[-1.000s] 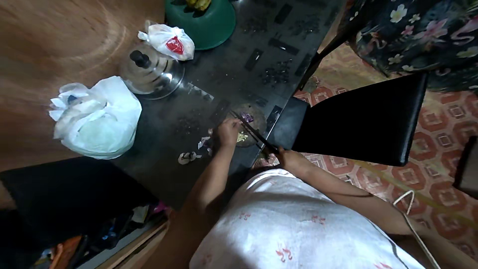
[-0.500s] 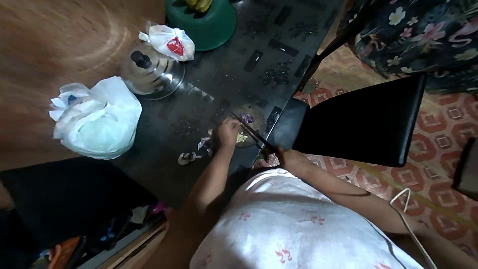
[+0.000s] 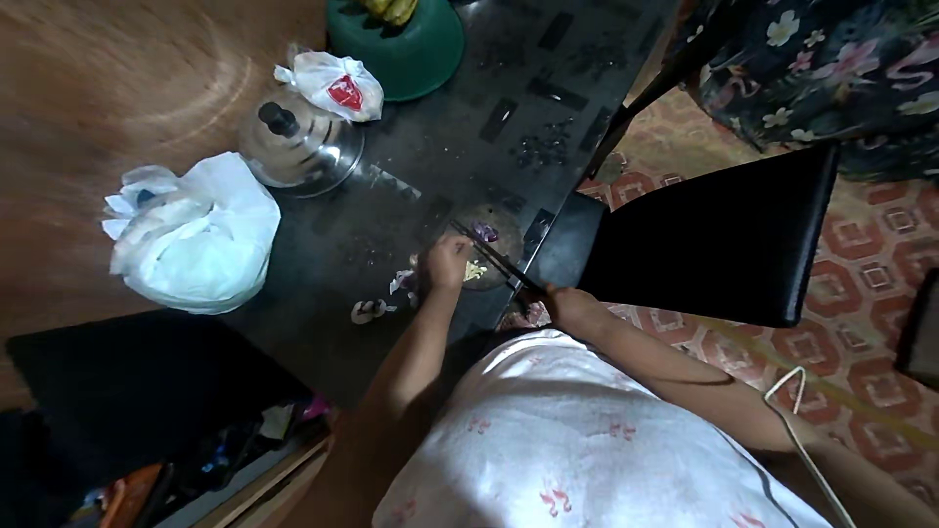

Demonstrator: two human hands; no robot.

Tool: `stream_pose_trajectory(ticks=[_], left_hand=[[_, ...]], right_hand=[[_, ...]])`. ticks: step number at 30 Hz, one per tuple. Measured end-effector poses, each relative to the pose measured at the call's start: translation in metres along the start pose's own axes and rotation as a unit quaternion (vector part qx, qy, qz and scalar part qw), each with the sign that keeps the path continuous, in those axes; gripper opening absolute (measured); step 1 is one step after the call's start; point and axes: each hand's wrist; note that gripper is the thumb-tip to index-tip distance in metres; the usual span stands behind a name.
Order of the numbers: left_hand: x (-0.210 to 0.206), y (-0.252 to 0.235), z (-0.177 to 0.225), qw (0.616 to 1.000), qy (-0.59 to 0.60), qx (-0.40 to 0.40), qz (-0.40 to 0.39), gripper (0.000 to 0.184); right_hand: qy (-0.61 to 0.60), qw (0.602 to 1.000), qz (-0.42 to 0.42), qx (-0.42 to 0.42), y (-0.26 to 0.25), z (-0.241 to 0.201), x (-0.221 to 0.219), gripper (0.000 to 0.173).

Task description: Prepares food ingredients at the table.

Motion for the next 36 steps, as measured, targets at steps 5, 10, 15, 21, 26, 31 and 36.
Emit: stream_pose_trajectory(ticks=[5,10,15,21,26,31,36], left_hand=[[0.001,0.0,0.002,1.0,0.011,0.006,0.001,0.015],[0.002,0.0,0.001,1.0,0.012,0.011,-0.004,0.014],[0.001,-0.001,-0.003,1.0,0.023,-0.012,-0.005,0.015],[0.0,-0.003,-0.007,1.0,0.007,-0.015,-0.003,0.014],[0.002,-0.002,-0.004,1.0,0.014,-0.007,-0.016,0.013],[0.011,-0.006,-0.003,0.998,0.009,-0.017,-0.066,0.027],[0.025,-0.025,0.007,0.982,-0.11,-0.101,-0.118,0.037]], right_hand=[[-0.008,1.0,-0.012,-0.002,0.007,0.0,-0.002,0.044],[-0.003,1.0,-0.014,-0.004,0.008,0.002,-0.004,0.043],[-0.009,1.0,-0.023,-0.014,0.006,-0.001,-0.003,0.042],[-0.013,0.999,-0.032,-0.033,-0.018,-0.013,-0.003,0.041],[0.0,1.0,-0.019,-0.02,-0.025,-0.014,0.0,0.041],[-0.058,0.997,0.039,0.041,-0.01,0.009,-0.005,0.042],[-0.108,0.991,0.071,0.034,0.002,0.027,-0.004,0.042]])
Point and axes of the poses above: each hand's wrist, its own y-axis away from the middle knuckle, its own x-axis out of the back of the hand, z = x × y, and after that the axes turned 14 degrees about -z, right-handed
